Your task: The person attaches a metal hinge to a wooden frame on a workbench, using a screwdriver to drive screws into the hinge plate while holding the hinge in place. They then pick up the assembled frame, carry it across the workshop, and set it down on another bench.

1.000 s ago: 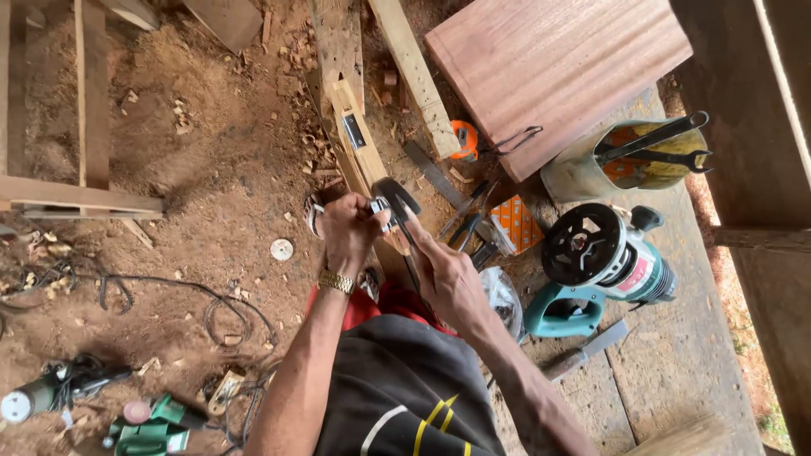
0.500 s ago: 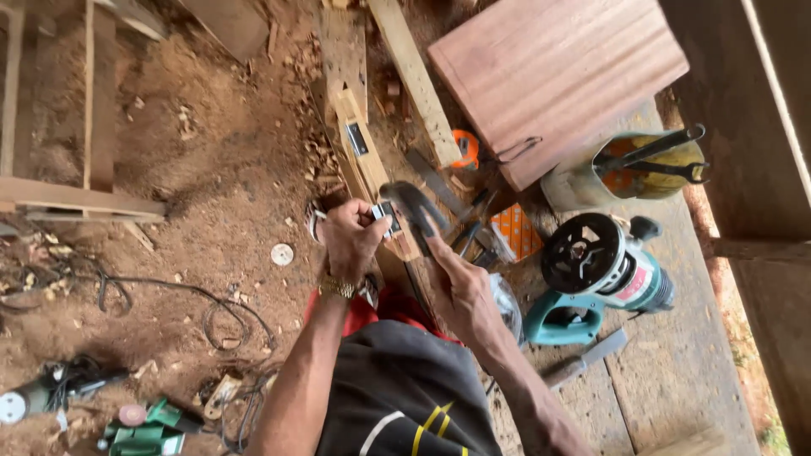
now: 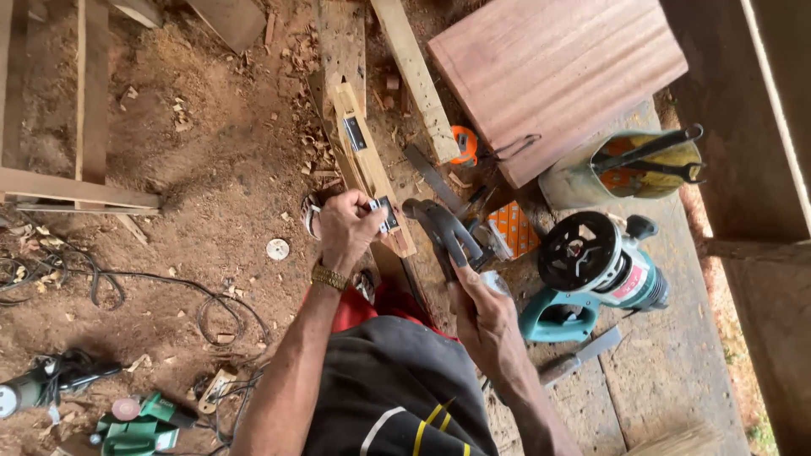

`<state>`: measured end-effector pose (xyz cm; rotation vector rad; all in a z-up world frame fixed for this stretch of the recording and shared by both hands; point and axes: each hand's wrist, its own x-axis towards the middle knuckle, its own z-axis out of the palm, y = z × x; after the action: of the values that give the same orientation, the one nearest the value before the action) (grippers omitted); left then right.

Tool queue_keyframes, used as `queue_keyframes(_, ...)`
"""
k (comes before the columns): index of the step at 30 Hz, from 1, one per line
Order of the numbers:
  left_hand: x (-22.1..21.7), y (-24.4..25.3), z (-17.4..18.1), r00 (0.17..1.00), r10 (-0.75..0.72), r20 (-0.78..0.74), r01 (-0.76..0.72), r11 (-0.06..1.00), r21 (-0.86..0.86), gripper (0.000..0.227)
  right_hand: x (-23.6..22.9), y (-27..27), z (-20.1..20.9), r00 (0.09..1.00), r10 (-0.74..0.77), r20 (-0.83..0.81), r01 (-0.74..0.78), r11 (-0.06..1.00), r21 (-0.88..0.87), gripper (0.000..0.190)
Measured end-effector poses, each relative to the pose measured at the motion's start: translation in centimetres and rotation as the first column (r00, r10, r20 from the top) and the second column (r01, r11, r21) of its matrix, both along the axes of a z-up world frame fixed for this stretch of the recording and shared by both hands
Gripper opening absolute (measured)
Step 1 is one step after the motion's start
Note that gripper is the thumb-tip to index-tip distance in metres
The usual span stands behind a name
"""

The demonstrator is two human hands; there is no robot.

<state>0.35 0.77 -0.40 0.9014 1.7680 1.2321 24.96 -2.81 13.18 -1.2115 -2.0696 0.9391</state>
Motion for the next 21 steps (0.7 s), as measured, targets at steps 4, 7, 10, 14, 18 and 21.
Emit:
queue_keyframes(4,-0.3,0.9,0.2,0.999,-0.043,0.011,0.043,0.999,-0.002,0.025,0.6,-0.7,-1.2,0.996,0.002,0.087,0.006,0.996,-0.091,0.049)
queue_keyframes(7,-0.1,0.4,-0.2,0.999,-0.011,0.032,0.010,1.000,0.007,0.023,0.5,-1.3,-1.3,0.995,-0.013,0.095,0.027,0.989,-0.145,0.046)
queue_keyframes(10,-0.1,0.4,0.1,0.998,-0.032,0.056,0.024,0.989,0.145,0.022,0.3,-1.4,-0.5,0.997,0.010,0.071,-0.003,0.995,-0.101,0.050)
queue_keyframes(14,0.0,0.8,-0.5,0.997,0.036,0.066,-0.041,0.996,0.085,0.019,-0.8,-0.6,0.1,0.996,0.076,-0.039,-0.072,0.993,0.088,0.052)
queue_keyframes(18,-0.1,1.1,1.0,0.998,0.049,0.043,-0.051,0.997,0.058,0.021,-1.5,1.0,-1.9,0.994,0.108,0.024,-0.104,0.985,-0.137,0.053)
queue_keyframes(21,0.2,0.2,0.6,0.987,0.032,0.155,-0.058,0.984,0.167,0.018,-0.6,-0.9,0.3,0.998,0.050,0.044,-0.040,0.976,-0.212,0.053)
